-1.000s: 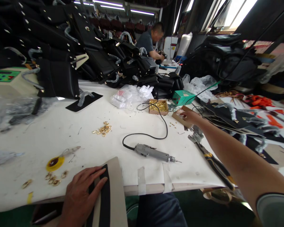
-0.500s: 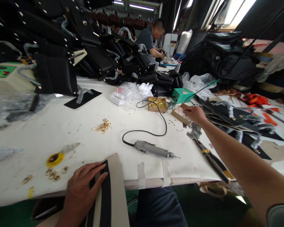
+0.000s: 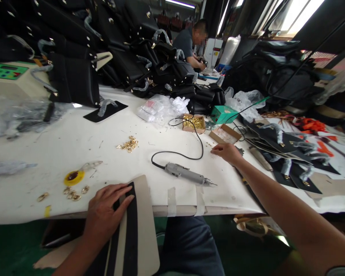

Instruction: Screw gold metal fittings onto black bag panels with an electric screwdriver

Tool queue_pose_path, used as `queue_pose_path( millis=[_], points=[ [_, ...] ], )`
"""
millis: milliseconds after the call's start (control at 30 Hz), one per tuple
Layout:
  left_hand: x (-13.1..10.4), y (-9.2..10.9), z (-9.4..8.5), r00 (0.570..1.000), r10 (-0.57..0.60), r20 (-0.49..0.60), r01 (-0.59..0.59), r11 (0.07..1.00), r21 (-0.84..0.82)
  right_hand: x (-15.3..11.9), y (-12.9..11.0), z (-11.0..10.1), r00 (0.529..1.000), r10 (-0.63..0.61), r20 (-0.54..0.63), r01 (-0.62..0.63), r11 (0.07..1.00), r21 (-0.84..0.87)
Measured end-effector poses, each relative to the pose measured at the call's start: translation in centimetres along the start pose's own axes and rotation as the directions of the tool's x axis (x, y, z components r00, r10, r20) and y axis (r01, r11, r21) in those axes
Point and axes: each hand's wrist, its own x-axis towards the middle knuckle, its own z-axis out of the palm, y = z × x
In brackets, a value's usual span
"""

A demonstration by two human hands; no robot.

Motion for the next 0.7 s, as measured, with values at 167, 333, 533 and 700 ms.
queue_pose_path(
  millis=[167, 333, 533, 700],
  points=[
    [0.0, 0.0, 0.1, 1.000, 0.001, -0.001, -0.001, 1.000, -0.004, 0.0, 0.6, -0.2, 0.999, 0.041, 0.002, -0.041, 0.999, 0.010],
    [0.0, 0.2, 0.0, 1.000, 0.005, -0.001, -0.005, 1.000, -0.011, 0.1, 1.2, -0.2, 0.998, 0.029, 0.047, -0.029, 0.999, 0.016],
    [0.0, 0.3, -0.1, 1.000, -0.003, 0.027, 0.004, 1.000, -0.008, 0.3, 1.6, -0.6, 0.991, 0.045, 0.128, -0.055, 0.995, 0.077],
    [0.2, 0.5, -0.3, 0.999, 0.002, 0.035, -0.002, 1.000, -0.008, 0.0, 1.6, -1.1, 0.984, 0.080, 0.162, -0.107, 0.980, 0.170]
  ],
)
